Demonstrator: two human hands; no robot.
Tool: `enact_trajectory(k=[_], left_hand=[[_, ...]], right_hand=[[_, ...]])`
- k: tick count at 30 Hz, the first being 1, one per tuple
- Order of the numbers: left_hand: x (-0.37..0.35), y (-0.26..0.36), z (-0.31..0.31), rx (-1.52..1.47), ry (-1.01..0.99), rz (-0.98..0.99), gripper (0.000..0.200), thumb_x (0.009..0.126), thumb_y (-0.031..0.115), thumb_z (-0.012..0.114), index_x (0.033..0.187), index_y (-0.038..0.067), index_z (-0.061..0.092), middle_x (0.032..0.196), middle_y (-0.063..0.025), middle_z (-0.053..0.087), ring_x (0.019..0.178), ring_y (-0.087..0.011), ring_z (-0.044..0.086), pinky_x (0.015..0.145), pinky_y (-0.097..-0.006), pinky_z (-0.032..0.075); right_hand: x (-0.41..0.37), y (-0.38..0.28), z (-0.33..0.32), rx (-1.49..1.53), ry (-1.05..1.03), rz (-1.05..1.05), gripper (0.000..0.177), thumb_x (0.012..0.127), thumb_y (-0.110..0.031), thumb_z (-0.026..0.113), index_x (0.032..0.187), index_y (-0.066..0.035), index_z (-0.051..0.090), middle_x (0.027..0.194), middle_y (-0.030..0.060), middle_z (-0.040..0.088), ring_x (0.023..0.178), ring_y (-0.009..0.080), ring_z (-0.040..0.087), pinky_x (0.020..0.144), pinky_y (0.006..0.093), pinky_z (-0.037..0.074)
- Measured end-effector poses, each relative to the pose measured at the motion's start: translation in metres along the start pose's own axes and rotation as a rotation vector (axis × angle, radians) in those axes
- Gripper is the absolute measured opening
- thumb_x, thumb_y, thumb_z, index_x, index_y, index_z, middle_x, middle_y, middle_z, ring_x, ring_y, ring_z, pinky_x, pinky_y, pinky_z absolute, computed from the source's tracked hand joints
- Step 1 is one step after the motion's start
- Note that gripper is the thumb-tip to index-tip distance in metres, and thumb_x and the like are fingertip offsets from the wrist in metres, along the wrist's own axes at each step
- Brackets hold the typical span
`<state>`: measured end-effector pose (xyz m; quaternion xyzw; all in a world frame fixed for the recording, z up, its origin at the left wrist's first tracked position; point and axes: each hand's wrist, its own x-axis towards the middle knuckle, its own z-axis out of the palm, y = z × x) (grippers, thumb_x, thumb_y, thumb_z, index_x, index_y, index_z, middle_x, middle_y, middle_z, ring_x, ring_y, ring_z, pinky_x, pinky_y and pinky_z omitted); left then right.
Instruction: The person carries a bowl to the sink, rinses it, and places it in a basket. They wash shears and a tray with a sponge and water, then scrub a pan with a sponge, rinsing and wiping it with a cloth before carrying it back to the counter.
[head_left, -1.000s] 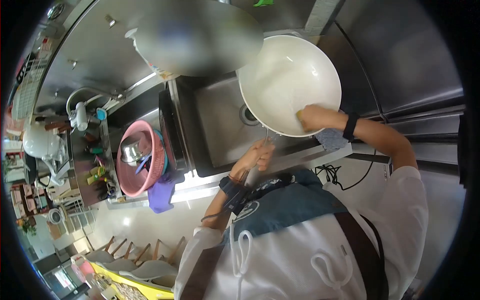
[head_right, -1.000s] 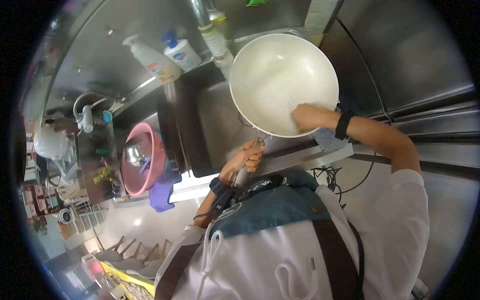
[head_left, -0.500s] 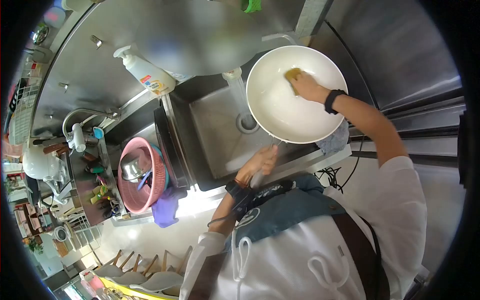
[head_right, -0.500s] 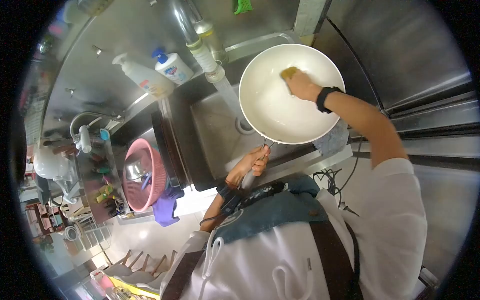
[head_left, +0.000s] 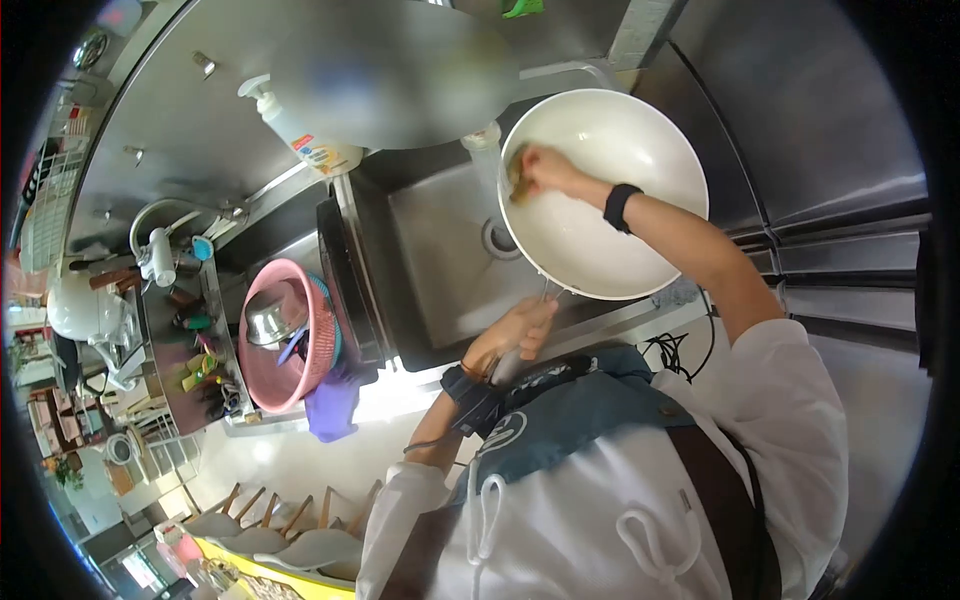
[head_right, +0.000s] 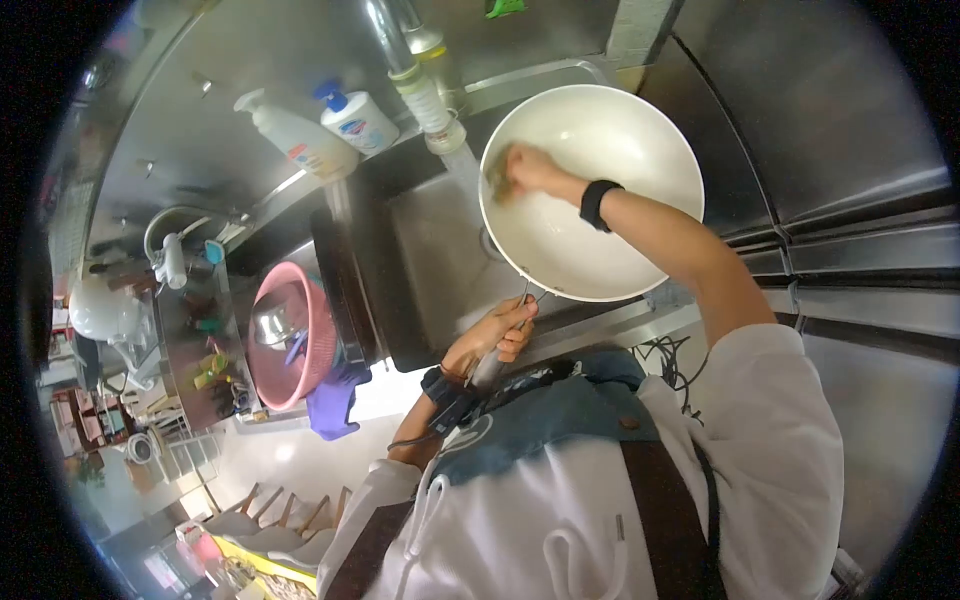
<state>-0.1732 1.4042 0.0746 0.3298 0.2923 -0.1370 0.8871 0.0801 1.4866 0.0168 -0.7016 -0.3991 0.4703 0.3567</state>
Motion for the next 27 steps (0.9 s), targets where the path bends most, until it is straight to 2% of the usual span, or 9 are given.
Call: enact_trajectory(k=[1,2,4,7,10,14,21,24,27], left_hand=[[-0.009,0.000,0.002,-0.012,0.002,-0.002,0.025,0.092,0.033,0.047,0.078,0.015,0.037,0.051,0.0071,0.028,0.038,-0.0029,0.023,0.033,-0.0194,0.018],[-0.016,-0.001,0.001,-0.041,0.010,-0.006,0.025,0.092,0.033,0.047,0.078,0.015,0.037,0.051,0.0071,0.028,0.038,-0.0029,0.023,0.033,-0.0194,0.018],[-0.024,0.003,-0.001,-0.097,0.024,-0.009,0.024,0.092,0.032,0.048,0.079,0.015,0.036,0.051,0.0070,0.028,0.038,-0.0029,0.023,0.033,-0.0194,0.018],[-0.031,0.006,0.000,-0.021,0.075,0.039,0.022,0.092,0.029,0.048,0.080,0.015,0.036,0.052,0.0072,0.027,0.038,-0.0028,0.023,0.033,-0.0200,0.019],[-0.034,0.003,-0.004,0.020,0.118,0.051,0.021,0.092,0.028,0.047,0.080,0.015,0.036,0.052,0.0073,0.026,0.038,-0.0029,0.022,0.033,-0.0203,0.019],[-0.036,-0.005,-0.013,-0.015,0.135,0.062,0.018,0.092,0.026,0.046,0.085,0.015,0.034,0.053,0.0066,0.026,0.037,-0.0050,0.023,0.033,-0.0229,0.022],[-0.052,-0.025,-0.016,-0.039,0.180,0.154,0.018,0.091,0.024,0.048,0.086,0.014,0.034,0.052,0.0067,0.026,0.037,-0.0052,0.023,0.033,-0.0229,0.023],[-0.054,-0.027,-0.012,-0.032,0.191,0.138,0.017,0.091,0.024,0.048,0.088,0.014,0.035,0.052,0.0068,0.025,0.037,-0.0051,0.024,0.033,-0.0227,0.024],[-0.049,-0.027,-0.010,0.002,0.171,0.121,0.017,0.091,0.024,0.048,0.090,0.014,0.034,0.052,0.0067,0.025,0.038,-0.0049,0.024,0.034,-0.0226,0.024]], right_hand=[[0.012,-0.010,0.005,0.400,0.133,0.045,0.014,0.075,-0.003,0.053,0.087,-0.006,0.046,0.080,0.0089,0.055,0.068,0.0183,0.059,0.055,0.0311,0.050],[0.018,-0.019,0.003,0.552,0.090,0.008,0.020,0.077,-0.006,0.055,0.092,-0.006,0.043,0.085,0.0081,0.054,0.069,0.0175,0.059,0.060,0.0298,0.050],[0.005,-0.056,0.011,0.590,0.127,0.075,0.027,0.077,-0.012,0.060,0.096,-0.004,0.043,0.087,0.0080,0.055,0.071,0.0156,0.059,0.064,0.0292,0.050],[-0.009,-0.075,0.031,0.389,-0.064,-0.098,0.027,0.070,-0.014,0.066,0.088,0.001,0.053,0.075,0.0100,0.059,0.071,0.0171,0.059,0.057,0.0291,0.049],[-0.041,-0.085,0.056,-0.101,-0.319,-0.057,0.033,0.071,-0.022,0.067,0.094,-0.004,0.051,0.078,0.0064,0.057,0.071,0.0129,0.057,0.061,0.0287,0.046],[-0.092,-0.061,0.074,-0.418,-0.473,-0.228,0.035,0.067,-0.024,0.065,0.091,-0.002,0.052,0.075,0.0113,0.059,0.070,0.0214,0.057,0.060,0.0326,0.044],[-0.128,-0.023,0.006,-0.807,-0.908,-0.147,0.031,0.070,-0.029,0.055,0.086,-0.004,0.061,0.078,0.0124,0.064,0.066,0.0256,0.058,0.060,0.0357,0.044],[-0.120,-0.004,0.004,-1.175,-1.032,-0.219,0.030,0.070,-0.029,0.052,0.080,-0.004,0.063,0.072,0.0135,0.064,0.061,0.0278,0.058,0.058,0.0369,0.045],[-0.116,-0.018,0.047,-0.775,-0.786,-0.422,0.017,0.066,-0.014,0.056,0.080,-0.005,0.060,0.072,0.0151,0.062,0.066,0.0290,0.060,0.059,0.0380,0.046]])
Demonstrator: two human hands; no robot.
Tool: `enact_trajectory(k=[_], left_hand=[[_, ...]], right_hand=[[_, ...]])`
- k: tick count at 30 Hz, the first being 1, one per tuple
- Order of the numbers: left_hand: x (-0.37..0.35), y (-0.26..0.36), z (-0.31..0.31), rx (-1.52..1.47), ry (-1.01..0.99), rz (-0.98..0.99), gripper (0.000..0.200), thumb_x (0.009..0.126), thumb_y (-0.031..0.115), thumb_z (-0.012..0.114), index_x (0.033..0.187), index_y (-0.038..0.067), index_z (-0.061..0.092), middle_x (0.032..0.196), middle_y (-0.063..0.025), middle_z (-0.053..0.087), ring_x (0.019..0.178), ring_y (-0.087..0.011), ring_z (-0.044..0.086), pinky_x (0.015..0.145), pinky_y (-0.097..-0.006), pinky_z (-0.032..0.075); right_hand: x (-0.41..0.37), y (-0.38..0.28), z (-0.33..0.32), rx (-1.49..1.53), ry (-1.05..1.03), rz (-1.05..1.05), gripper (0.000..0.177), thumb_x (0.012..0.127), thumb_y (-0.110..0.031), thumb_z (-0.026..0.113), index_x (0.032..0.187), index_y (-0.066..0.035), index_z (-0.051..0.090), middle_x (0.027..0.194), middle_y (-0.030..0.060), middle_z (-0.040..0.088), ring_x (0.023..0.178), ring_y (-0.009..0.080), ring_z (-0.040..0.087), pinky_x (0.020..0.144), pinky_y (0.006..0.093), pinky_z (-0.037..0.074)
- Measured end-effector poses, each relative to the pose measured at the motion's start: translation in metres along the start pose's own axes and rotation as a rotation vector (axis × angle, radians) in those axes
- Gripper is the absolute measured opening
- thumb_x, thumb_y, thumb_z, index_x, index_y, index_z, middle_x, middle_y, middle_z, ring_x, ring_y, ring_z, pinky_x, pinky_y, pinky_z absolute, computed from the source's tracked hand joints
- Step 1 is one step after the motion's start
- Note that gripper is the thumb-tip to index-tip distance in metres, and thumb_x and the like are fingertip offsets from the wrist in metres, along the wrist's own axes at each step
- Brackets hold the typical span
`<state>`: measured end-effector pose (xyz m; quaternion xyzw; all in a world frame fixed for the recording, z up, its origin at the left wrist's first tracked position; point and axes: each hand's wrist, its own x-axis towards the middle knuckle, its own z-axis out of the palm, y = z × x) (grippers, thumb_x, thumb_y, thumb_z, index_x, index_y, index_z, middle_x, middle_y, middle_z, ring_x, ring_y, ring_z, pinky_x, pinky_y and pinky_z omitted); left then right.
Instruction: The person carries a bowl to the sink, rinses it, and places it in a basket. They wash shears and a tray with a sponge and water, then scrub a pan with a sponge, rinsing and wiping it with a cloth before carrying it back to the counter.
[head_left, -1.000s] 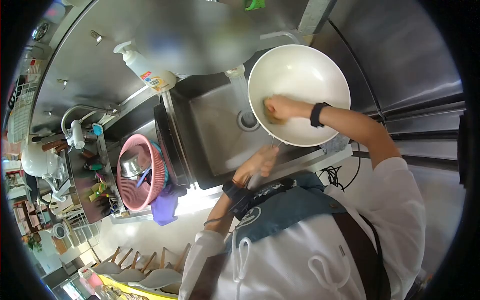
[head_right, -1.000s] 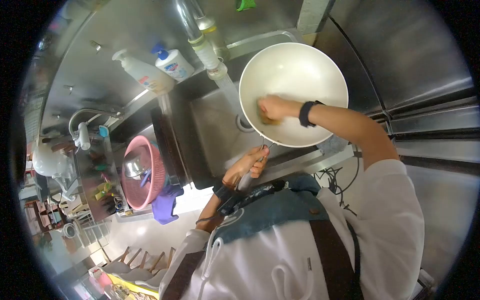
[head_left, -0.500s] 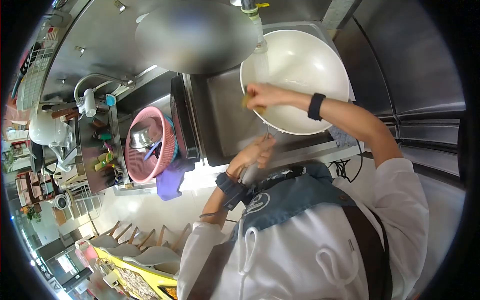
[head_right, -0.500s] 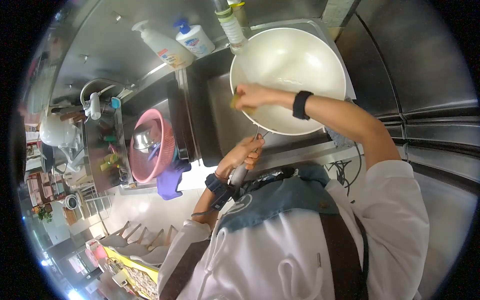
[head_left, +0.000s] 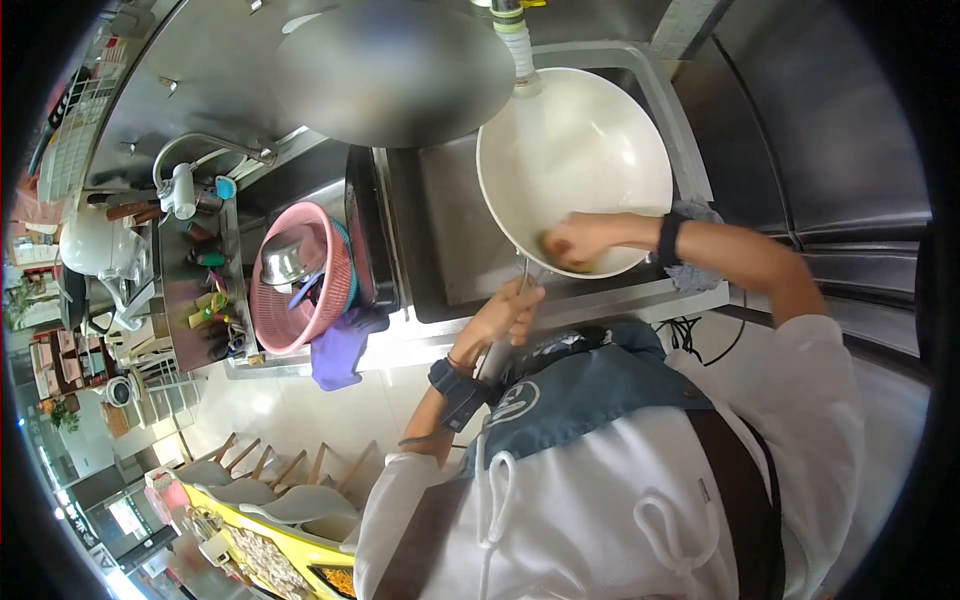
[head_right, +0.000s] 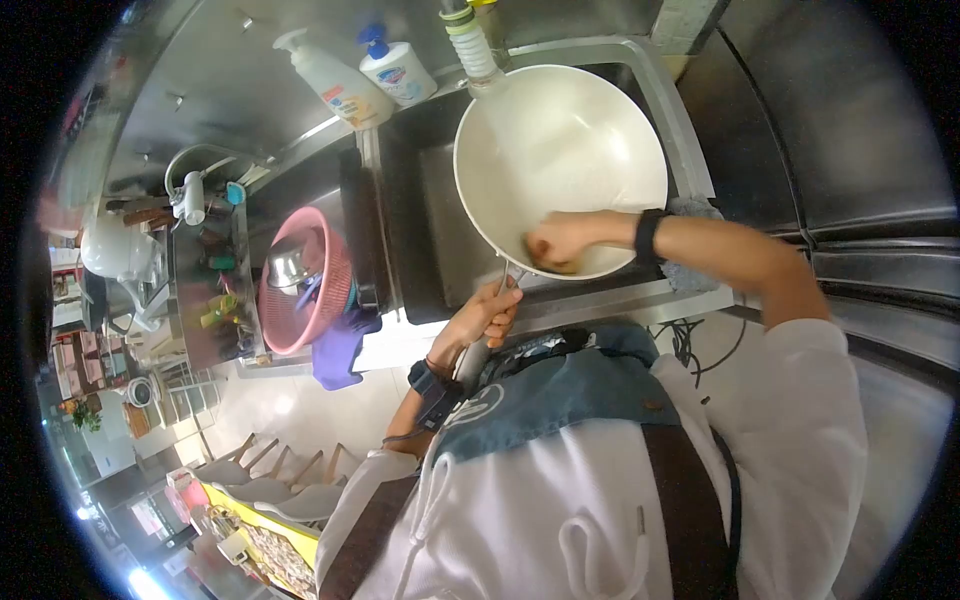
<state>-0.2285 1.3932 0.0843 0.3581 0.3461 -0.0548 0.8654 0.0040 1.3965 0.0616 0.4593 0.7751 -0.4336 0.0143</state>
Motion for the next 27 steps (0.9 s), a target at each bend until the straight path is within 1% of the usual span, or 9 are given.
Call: enact_trajectory(k=[2,5,8,11,12,15,19,22,27], left_hand=[[0.000,-0.001,0.001,0.025,-0.026,-0.014,0.018,0.091,0.025,0.048,0.092,0.014,0.034,0.052,0.0067,0.024,0.038,-0.0048,0.023,0.034,-0.0225,0.024],[-0.007,0.003,0.004,0.006,-0.027,0.001,0.019,0.091,0.025,0.049,0.093,0.014,0.034,0.052,0.0069,0.023,0.038,-0.0050,0.023,0.034,-0.0227,0.024],[-0.007,-0.003,0.004,-0.043,-0.006,0.040,0.020,0.091,0.025,0.050,0.094,0.013,0.034,0.052,0.0067,0.023,0.037,-0.0053,0.023,0.034,-0.0225,0.024],[-0.002,-0.004,0.005,-0.057,-0.026,0.066,0.019,0.091,0.023,0.050,0.094,0.012,0.034,0.051,0.0063,0.024,0.037,-0.0058,0.024,0.033,-0.0231,0.025],[0.000,-0.004,0.006,-0.049,-0.040,0.067,0.018,0.091,0.022,0.049,0.093,0.012,0.035,0.051,0.0066,0.024,0.037,-0.0052,0.023,0.033,-0.0223,0.024],[0.004,-0.004,0.008,-0.011,-0.073,0.058,0.017,0.092,0.021,0.049,0.091,0.012,0.035,0.051,0.0073,0.025,0.036,-0.0039,0.021,0.032,-0.0206,0.021],[0.000,-0.002,0.011,0.029,-0.104,0.012,0.017,0.091,0.019,0.050,0.090,0.012,0.035,0.051,0.0070,0.026,0.036,-0.0040,0.023,0.032,-0.0207,0.022],[-0.002,-0.004,0.012,0.013,-0.086,0.018,0.017,0.091,0.018,0.050,0.090,0.012,0.035,0.051,0.0066,0.026,0.036,-0.0040,0.024,0.032,-0.0209,0.023],[-0.009,-0.004,0.013,-0.047,-0.067,0.043,0.013,0.091,0.016,0.048,0.089,0.012,0.036,0.051,0.0065,0.026,0.035,-0.0043,0.023,0.032,-0.0214,0.022]], right_hand=[[0.033,-0.007,-0.004,0.182,0.396,-0.076,0.016,0.067,-0.007,0.054,0.081,-0.002,0.058,0.069,0.0157,0.061,0.062,0.0292,0.059,0.055,0.0355,0.046],[0.022,-0.020,-0.012,0.173,0.389,-0.107,0.015,0.068,-0.007,0.054,0.081,-0.003,0.058,0.069,0.0149,0.060,0.062,0.0287,0.058,0.056,0.0365,0.046],[-0.020,0.000,-0.016,-0.257,-0.135,-0.006,0.013,0.068,-0.012,0.054,0.077,-0.006,0.061,0.072,0.0152,0.062,0.066,0.0320,0.060,0.061,0.0401,0.047],[-0.033,0.023,-0.010,-0.482,-0.287,0.111,0.012,0.066,-0.012,0.054,0.073,-0.005,0.060,0.068,0.0144,0.061,0.064,0.0321,0.059,0.059,0.0400,0.046],[-0.028,0.013,-0.012,-0.281,-0.255,0.063,0.011,0.066,-0.013,0.054,0.072,-0.004,0.058,0.066,0.0156,0.060,0.064,0.0320,0.059,0.059,0.0406,0.045],[0.019,0.001,0.002,0.109,0.337,-0.136,0.015,0.069,-0.006,0.053,0.083,-0.001,0.052,0.073,0.0170,0.057,0.067,0.0304,0.055,0.060,0.0394,0.043],[0.069,-0.001,-0.033,0.486,1.084,-0.024,0.033,0.073,-0.001,0.057,0.104,-0.002,0.046,0.086,0.0088,0.056,0.075,0.0197,0.055,0.068,0.0311,0.046],[0.070,-0.006,-0.029,0.790,0.956,0.029,0.038,0.070,0.002,0.056,0.106,-0.003,0.047,0.088,0.0073,0.056,0.077,0.0182,0.055,0.070,0.0286,0.047],[0.003,-0.003,0.004,0.254,-0.031,-0.057,0.035,0.066,-0.010,0.055,0.101,-0.007,0.054,0.091,0.0089,0.060,0.079,0.0208,0.056,0.069,0.0344,0.046]])
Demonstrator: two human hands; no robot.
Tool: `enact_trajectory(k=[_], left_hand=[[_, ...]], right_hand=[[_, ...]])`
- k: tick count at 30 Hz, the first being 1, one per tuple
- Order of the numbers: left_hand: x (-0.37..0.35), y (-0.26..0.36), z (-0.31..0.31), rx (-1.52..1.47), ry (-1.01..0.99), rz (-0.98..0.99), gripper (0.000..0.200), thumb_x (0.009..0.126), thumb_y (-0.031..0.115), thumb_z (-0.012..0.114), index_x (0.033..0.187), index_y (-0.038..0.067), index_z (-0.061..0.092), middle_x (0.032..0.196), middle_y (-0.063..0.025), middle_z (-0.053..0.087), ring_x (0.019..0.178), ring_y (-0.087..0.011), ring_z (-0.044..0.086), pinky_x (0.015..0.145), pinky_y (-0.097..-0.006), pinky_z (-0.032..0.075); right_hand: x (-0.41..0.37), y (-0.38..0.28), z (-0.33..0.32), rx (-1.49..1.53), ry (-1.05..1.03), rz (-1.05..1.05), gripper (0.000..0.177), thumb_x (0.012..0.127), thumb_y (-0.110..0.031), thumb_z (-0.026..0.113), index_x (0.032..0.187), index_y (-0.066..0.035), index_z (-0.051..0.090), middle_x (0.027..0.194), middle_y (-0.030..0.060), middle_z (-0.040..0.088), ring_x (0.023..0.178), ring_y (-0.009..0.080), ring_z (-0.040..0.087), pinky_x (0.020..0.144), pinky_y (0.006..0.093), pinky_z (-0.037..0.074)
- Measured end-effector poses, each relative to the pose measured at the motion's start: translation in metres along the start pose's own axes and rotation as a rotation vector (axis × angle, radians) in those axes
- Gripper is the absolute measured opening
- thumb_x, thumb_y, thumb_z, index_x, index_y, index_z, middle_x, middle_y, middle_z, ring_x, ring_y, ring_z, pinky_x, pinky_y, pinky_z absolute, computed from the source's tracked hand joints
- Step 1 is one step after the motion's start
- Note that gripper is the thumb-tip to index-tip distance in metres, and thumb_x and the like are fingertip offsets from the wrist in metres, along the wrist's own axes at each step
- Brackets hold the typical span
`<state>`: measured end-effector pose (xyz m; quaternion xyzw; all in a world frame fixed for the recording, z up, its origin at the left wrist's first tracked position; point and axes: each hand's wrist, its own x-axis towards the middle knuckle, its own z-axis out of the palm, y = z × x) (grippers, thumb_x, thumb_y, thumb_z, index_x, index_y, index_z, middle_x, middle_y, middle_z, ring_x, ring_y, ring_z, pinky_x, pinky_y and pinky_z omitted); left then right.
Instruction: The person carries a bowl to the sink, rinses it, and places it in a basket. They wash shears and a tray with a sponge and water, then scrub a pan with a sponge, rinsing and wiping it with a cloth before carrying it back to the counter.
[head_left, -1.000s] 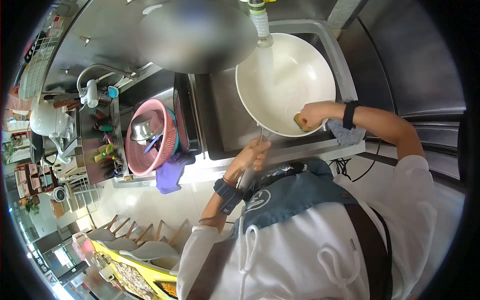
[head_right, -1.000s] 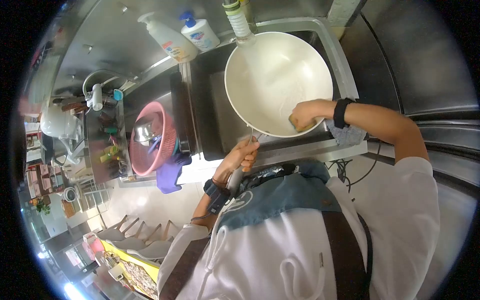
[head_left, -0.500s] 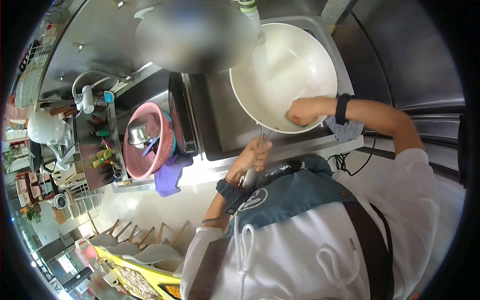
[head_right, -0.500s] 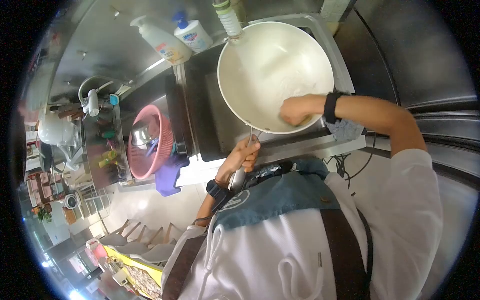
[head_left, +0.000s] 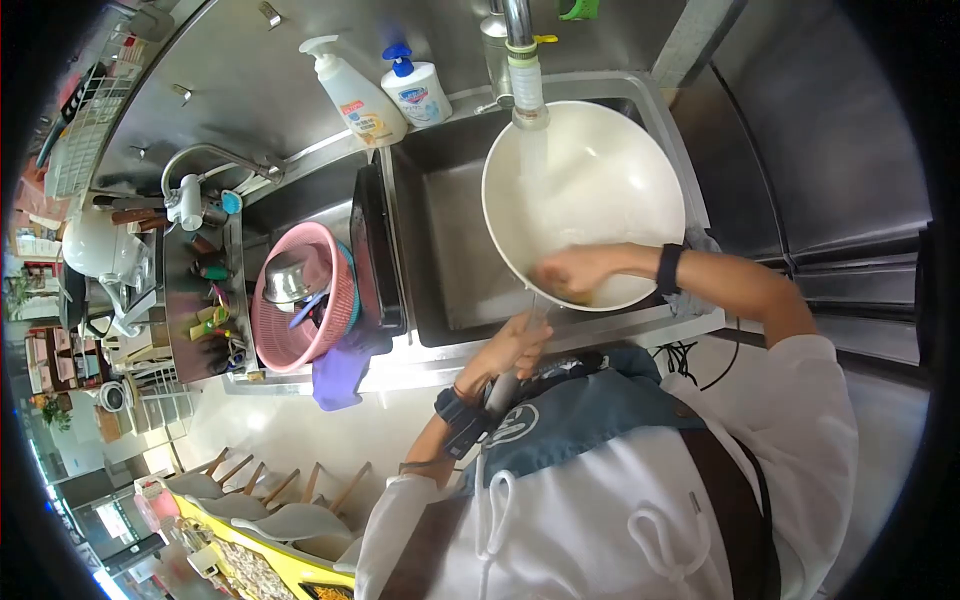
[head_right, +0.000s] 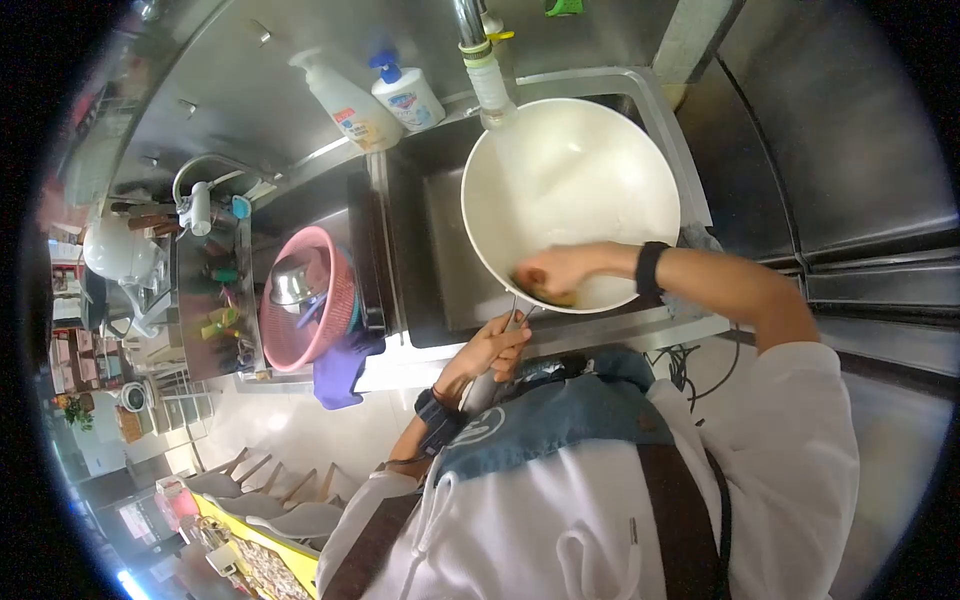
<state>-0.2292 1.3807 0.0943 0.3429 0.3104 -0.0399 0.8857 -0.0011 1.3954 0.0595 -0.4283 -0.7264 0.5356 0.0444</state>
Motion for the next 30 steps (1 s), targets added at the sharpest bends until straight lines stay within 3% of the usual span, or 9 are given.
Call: enact_trajectory(k=[4,7,9,11,15,17,23,27,30], left_hand=[[-0.010,-0.001,0.001,-0.063,0.035,-0.009,0.012,0.092,0.017,0.047,0.089,0.012,0.037,0.052,0.0070,0.025,0.036,-0.0041,0.022,0.032,-0.0211,0.019],[-0.017,-0.005,-0.001,-0.062,0.041,-0.054,0.011,0.091,0.017,0.047,0.089,0.013,0.037,0.052,0.0076,0.025,0.036,-0.0036,0.021,0.032,-0.0208,0.018],[-0.021,-0.003,0.001,-0.066,0.050,-0.097,0.011,0.091,0.017,0.048,0.091,0.013,0.038,0.052,0.0081,0.024,0.036,-0.0029,0.020,0.033,-0.0205,0.017],[-0.025,-0.001,0.001,-0.061,0.026,-0.126,0.010,0.090,0.018,0.047,0.090,0.012,0.039,0.054,0.0068,0.027,0.038,-0.0033,0.024,0.033,-0.0202,0.021],[-0.028,0.006,0.008,-0.075,0.035,-0.150,0.010,0.090,0.018,0.048,0.090,0.012,0.040,0.055,0.0066,0.028,0.040,-0.0031,0.026,0.033,-0.0196,0.023],[-0.028,0.008,0.013,-0.120,0.034,-0.153,0.011,0.091,0.016,0.048,0.096,0.014,0.038,0.053,0.0099,0.025,0.037,-0.0006,0.021,0.032,-0.0173,0.018],[-0.025,0.005,0.007,-0.059,-0.021,-0.160,0.011,0.091,0.017,0.048,0.095,0.014,0.038,0.054,0.0095,0.026,0.038,-0.0004,0.022,0.033,-0.0168,0.019],[-0.031,0.008,0.021,-0.029,0.095,-0.172,0.011,0.090,0.017,0.049,0.091,0.013,0.039,0.054,0.0087,0.026,0.038,-0.0012,0.023,0.033,-0.0180,0.022],[-0.039,0.004,0.021,-0.086,0.124,-0.133,0.011,0.089,0.017,0.049,0.087,0.012,0.039,0.053,0.0076,0.027,0.038,-0.0021,0.025,0.032,-0.0194,0.025]], right_hand=[[-0.048,0.032,-0.019,-0.206,-0.535,0.243,0.012,0.070,-0.015,0.049,0.076,-0.010,0.059,0.063,0.0047,0.057,0.057,0.0196,0.051,0.053,0.0340,0.040],[-0.077,0.067,-0.038,-1.148,-0.472,0.367,0.017,0.072,-0.019,0.057,0.080,-0.006,0.067,0.076,0.0072,0.066,0.069,0.0211,0.061,0.053,0.0370,0.045],[-0.070,0.085,-0.053,-1.251,0.054,0.699,0.018,0.073,-0.015,0.058,0.086,-0.008,0.068,0.098,0.0076,0.061,0.095,0.0254,0.053,0.070,0.0370,0.047],[-0.047,0.096,-0.075,-1.411,0.498,0.511,0.031,0.075,-0.013,0.055,0.105,-0.007,0.058,0.102,0.0090,0.053,0.095,0.0244,0.050,0.074,0.0329,0.046],[0.016,0.084,-0.095,-1.131,0.836,0.132,0.033,0.078,-0.010,0.050,0.111,-0.005,0.049,0.104,0.0141,0.048,0.098,0.0302,0.050,0.078,0.0355,0.048],[0.031,0.033,-0.093,-0.348,0.855,-0.080,0.031,0.081,-0.007,0.046,0.112,-0.007,0.046,0.107,0.0153,0.045,0.102,0.0280,0.050,0.081,0.0358,0.048],[0.056,-0.016,-0.074,-0.748,0.571,-0.546,0.025,0.078,-0.005,0.049,0.103,-0.009,0.048,0.103,0.0102,0.045,0.092,0.0274,0.054,0.076,0.0350,0.048],[0.074,0.021,-0.104,-1.086,0.785,-0.253,0.025,0.075,-0.005,0.053,0.100,-0.010,0.049,0.094,0.0087,0.052,0.079,0.0267,0.055,0.070,0.0388,0.048],[0.064,0.100,-0.127,-0.826,0.868,0.269,0.026,0.076,-0.011,0.055,0.102,-0.009,0.050,0.090,0.0120,0.059,0.085,0.0291,0.057,0.073,0.0394,0.048]])
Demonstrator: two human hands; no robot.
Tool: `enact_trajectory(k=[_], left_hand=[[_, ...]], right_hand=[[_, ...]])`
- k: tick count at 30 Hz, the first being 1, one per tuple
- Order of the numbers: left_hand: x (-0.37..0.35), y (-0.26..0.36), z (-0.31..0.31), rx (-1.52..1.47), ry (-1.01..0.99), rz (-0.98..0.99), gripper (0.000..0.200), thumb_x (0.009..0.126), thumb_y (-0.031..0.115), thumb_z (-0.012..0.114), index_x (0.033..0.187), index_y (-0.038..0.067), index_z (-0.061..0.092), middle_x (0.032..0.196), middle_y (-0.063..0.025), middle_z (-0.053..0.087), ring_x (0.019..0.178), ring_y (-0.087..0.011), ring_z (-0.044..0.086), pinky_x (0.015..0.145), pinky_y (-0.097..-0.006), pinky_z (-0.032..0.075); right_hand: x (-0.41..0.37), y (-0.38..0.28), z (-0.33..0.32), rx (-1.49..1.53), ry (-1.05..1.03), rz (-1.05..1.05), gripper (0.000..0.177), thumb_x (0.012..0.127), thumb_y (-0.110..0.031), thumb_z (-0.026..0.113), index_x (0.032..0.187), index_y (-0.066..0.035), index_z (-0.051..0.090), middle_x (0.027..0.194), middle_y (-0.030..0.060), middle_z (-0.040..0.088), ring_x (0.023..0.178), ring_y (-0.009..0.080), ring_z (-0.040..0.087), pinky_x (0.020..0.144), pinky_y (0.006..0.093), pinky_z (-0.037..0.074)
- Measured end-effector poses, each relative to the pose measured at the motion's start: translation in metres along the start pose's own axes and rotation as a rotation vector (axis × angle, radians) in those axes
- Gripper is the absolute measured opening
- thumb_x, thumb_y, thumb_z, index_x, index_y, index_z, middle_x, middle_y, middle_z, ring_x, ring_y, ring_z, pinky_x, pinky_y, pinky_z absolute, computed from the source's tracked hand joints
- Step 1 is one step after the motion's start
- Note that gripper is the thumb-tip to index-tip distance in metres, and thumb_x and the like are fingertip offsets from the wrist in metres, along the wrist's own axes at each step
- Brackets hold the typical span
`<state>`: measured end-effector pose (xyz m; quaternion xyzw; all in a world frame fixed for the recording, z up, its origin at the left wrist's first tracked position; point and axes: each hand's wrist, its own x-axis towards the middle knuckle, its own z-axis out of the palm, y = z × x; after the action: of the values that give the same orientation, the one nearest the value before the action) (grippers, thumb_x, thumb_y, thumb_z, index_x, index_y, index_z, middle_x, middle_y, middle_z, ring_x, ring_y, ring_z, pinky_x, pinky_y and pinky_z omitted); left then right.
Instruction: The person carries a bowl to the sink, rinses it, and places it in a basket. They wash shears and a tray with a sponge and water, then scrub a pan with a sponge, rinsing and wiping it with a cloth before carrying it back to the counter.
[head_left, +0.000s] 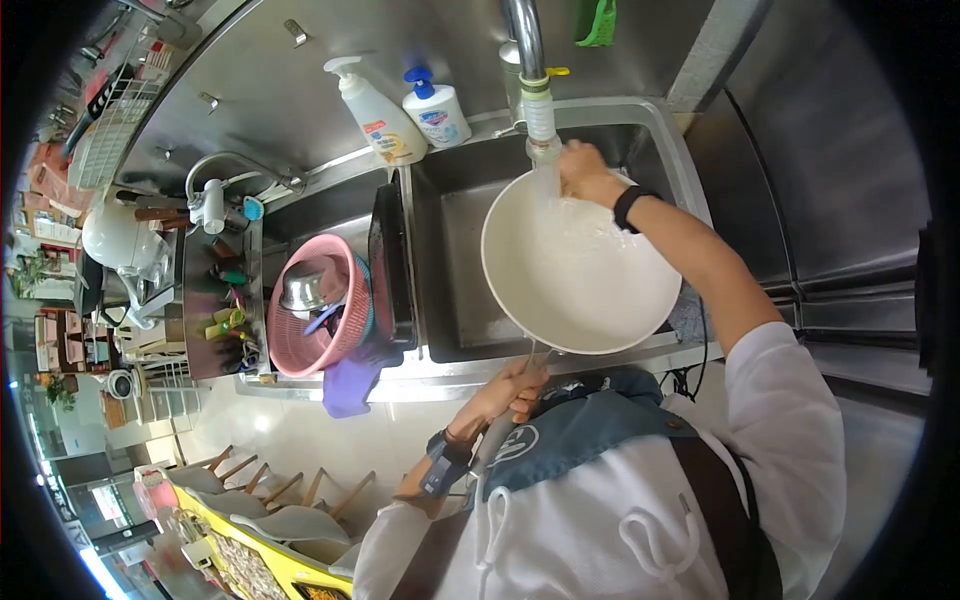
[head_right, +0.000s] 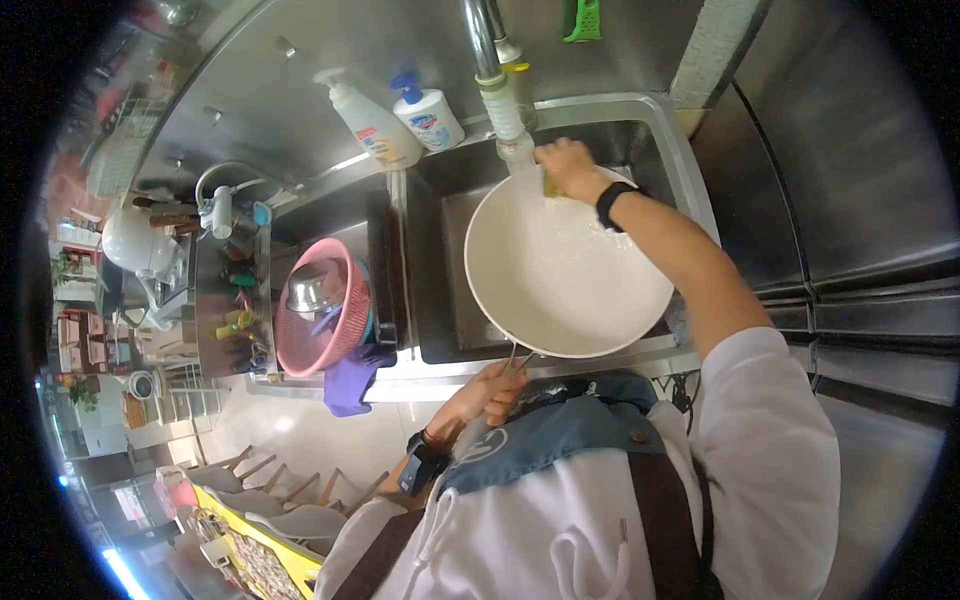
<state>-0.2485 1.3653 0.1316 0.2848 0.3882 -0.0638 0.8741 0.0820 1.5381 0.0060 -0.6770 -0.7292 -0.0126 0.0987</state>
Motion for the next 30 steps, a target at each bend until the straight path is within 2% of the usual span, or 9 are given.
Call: enact_trajectory(k=[3,9,12,16,19,23,26,27,30], left_hand=[[0.001,-0.008,-0.006,-0.110,0.047,0.025,0.010,0.089,0.016,0.049,0.088,0.011,0.039,0.053,0.0072,0.027,0.038,-0.0028,0.025,0.032,-0.0203,0.026],[-0.001,-0.017,-0.018,-0.017,0.184,0.152,0.013,0.090,0.015,0.046,0.085,0.011,0.034,0.053,0.0044,0.031,0.038,-0.0065,0.030,0.032,-0.0235,0.029],[-0.004,-0.020,-0.021,0.130,0.336,0.212,0.009,0.089,0.011,0.044,0.089,0.007,0.036,0.054,0.0032,0.031,0.038,-0.0082,0.032,0.034,-0.0259,0.034],[0.002,-0.028,-0.030,0.506,0.572,0.265,0.015,0.086,0.011,0.046,0.088,0.001,0.035,0.055,-0.0122,0.049,0.041,-0.0224,0.050,0.038,-0.0368,0.040],[-0.002,-0.026,-0.026,0.805,0.751,0.349,0.018,0.085,0.011,0.047,0.087,-0.003,0.035,0.060,-0.0251,0.054,0.052,-0.0386,0.056,0.046,-0.0460,0.042],[-0.004,-0.041,-0.030,1.074,0.904,0.525,0.017,0.085,0.010,0.047,0.086,-0.004,0.036,0.062,-0.0298,0.053,0.060,-0.0472,0.053,0.052,-0.0512,0.041],[-0.004,-0.043,-0.028,1.115,0.979,0.543,0.016,0.084,0.008,0.046,0.085,-0.004,0.037,0.061,-0.0301,0.052,0.061,-0.0475,0.053,0.052,-0.0512,0.041],[-0.005,-0.040,-0.027,1.114,0.996,0.544,0.016,0.084,0.008,0.047,0.086,-0.004,0.037,0.062,-0.0302,0.053,0.061,-0.0474,0.053,0.052,-0.0511,0.041],[-0.006,-0.040,-0.026,0.985,0.998,0.489,0.016,0.084,0.008,0.047,0.085,-0.005,0.039,0.063,-0.0300,0.053,0.061,-0.0467,0.053,0.052,-0.0497,0.042]], right_hand=[[-0.034,0.014,-0.043,-0.033,-0.259,0.305,0.026,0.080,-0.011,0.052,0.103,0.000,0.049,0.086,0.0200,0.062,0.087,0.0317,0.061,0.071,0.0427,0.049],[-0.084,0.023,-0.034,0.236,-0.789,0.449,0.060,0.054,-0.017,0.073,0.105,0.003,0.050,0.087,0.0172,0.061,0.086,0.0272,0.061,0.074,0.0375,0.049],[-0.090,0.013,-0.037,0.527,-0.524,0.437,0.061,0.055,-0.017,0.072,0.110,0.000,0.049,0.093,0.0154,0.061,0.092,0.0252,0.059,0.078,0.0341,0.047],[-0.081,-0.029,-0.031,1.705,-0.354,0.716,0.047,0.073,-0.011,0.058,0.118,-0.005,0.043,0.114,0.0139,0.051,0.104,0.0264,0.052,0.086,0.0439,0.044],[-0.063,-0.058,-0.030,2.396,-0.315,0.596,0.043,0.081,-0.011,0.051,0.122,-0.005,0.040,0.120,0.0128,0.045,0.107,0.0268,0.049,0.088,0.0505,0.041],[-0.046,-0.084,-0.041,2.510,-0.360,0.683,0.039,0.080,-0.005,0.055,0.116,-0.002,0.043,0.108,0.0129,0.052,0.099,0.0269,0.053,0.085,0.0462,0.044],[-0.048,-0.087,-0.033,2.174,-0.371,0.642,0.035,0.081,0.000,0.052,0.115,-0.004,0.043,0.103,0.0103,0.052,0.087,0.0203,0.055,0.078,0.0378,0.047],[-0.049,-0.083,-0.035,2.048,-0.370,0.510,0.034,0.080,0.005,0.050,0.112,-0.003,0.044,0.093,0.0081,0.052,0.067,0.0146,0.053,0.064,0.0286,0.045],[-0.060,-0.078,-0.041,1.907,-0.275,0.657,0.035,0.079,0.005,0.050,0.113,-0.002,0.043,0.090,0.0073,0.053,0.058,0.0120,0.048,0.057,0.0248,0.042]])
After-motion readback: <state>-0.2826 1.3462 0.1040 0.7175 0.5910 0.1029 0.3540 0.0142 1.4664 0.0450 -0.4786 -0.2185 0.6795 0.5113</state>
